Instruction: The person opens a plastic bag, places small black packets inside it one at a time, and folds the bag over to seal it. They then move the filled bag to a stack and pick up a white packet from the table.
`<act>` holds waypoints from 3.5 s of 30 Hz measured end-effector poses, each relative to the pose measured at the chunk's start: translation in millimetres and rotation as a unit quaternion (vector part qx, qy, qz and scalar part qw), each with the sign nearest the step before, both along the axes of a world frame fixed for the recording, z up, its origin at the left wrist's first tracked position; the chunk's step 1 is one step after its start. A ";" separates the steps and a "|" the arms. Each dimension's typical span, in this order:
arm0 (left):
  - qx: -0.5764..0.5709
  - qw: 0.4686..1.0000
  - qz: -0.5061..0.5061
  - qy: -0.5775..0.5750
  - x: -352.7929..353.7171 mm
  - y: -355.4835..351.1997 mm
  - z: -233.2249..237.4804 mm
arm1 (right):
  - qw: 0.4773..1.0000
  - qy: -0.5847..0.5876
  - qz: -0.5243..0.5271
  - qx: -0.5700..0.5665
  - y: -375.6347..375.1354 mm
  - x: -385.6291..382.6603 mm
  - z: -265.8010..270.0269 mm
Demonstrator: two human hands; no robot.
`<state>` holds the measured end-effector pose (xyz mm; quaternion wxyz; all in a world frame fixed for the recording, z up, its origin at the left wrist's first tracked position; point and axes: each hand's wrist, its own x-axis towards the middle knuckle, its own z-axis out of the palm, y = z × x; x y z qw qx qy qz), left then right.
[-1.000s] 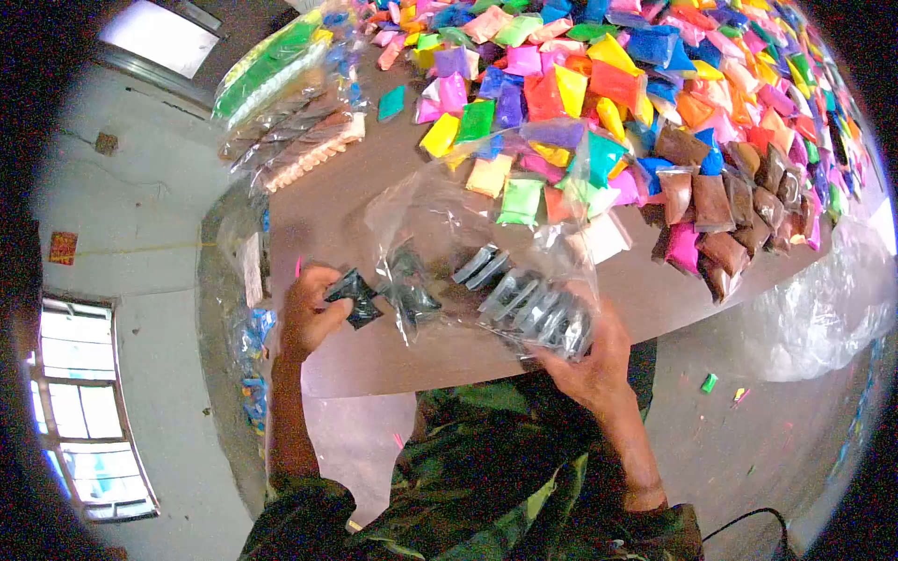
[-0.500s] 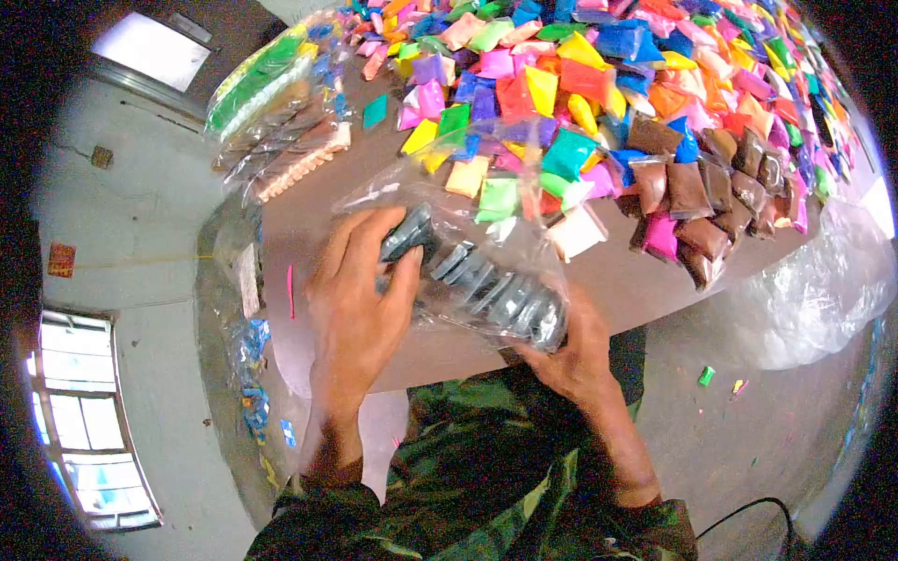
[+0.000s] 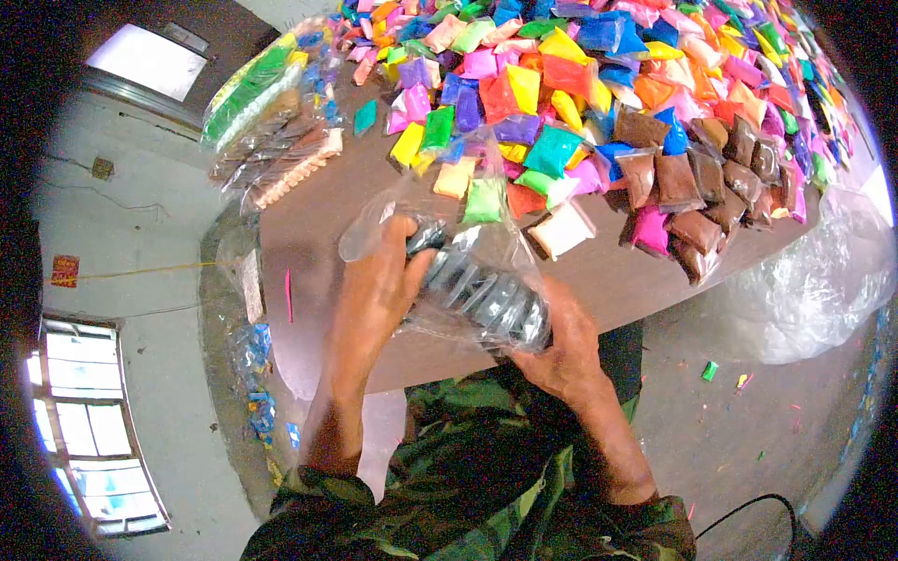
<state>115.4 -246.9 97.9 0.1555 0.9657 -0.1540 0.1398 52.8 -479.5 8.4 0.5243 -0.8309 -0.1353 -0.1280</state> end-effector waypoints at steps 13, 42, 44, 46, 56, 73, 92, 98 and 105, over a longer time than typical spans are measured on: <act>-0.031 0.995 -0.074 0.057 0.0 16.8 3.7 | 0.999 0.038 -0.004 0.017 1.1 -1.5 1.2; -0.309 0.901 0.166 0.257 -44.4 105.8 -42.3 | 0.998 0.053 -0.027 0.009 3.7 -1.2 1.9; -0.373 0.883 0.148 0.242 -33.8 110.9 -35.5 | 0.998 0.056 -0.027 0.016 4.1 -2.6 1.3; -0.269 0.936 0.138 0.182 -20.3 105.7 -23.0 | 0.998 0.046 -0.029 0.036 5.1 -1.7 -4.0; -0.301 0.928 0.122 0.183 -11.1 111.1 -45.3 | 0.999 0.032 -0.023 0.015 3.5 -1.4 -2.0; -0.251 0.967 0.033 0.014 -24.1 6.2 40.2 | 1.000 -0.006 0.001 0.011 -1.6 -1.7 -20.4; -0.036 0.998 0.045 0.014 4.8 24.7 -10.5 | 0.999 -0.029 -0.010 -0.017 -1.9 -0.7 -9.8; 0.058 0.998 0.001 0.012 4.9 25.2 8.2 | 1.000 -0.001 -0.001 0.014 1.1 1.0 -6.1; 0.070 0.995 0.012 0.066 7.6 24.9 13.1 | 0.999 0.003 0.022 0.046 -1.6 1.7 0.1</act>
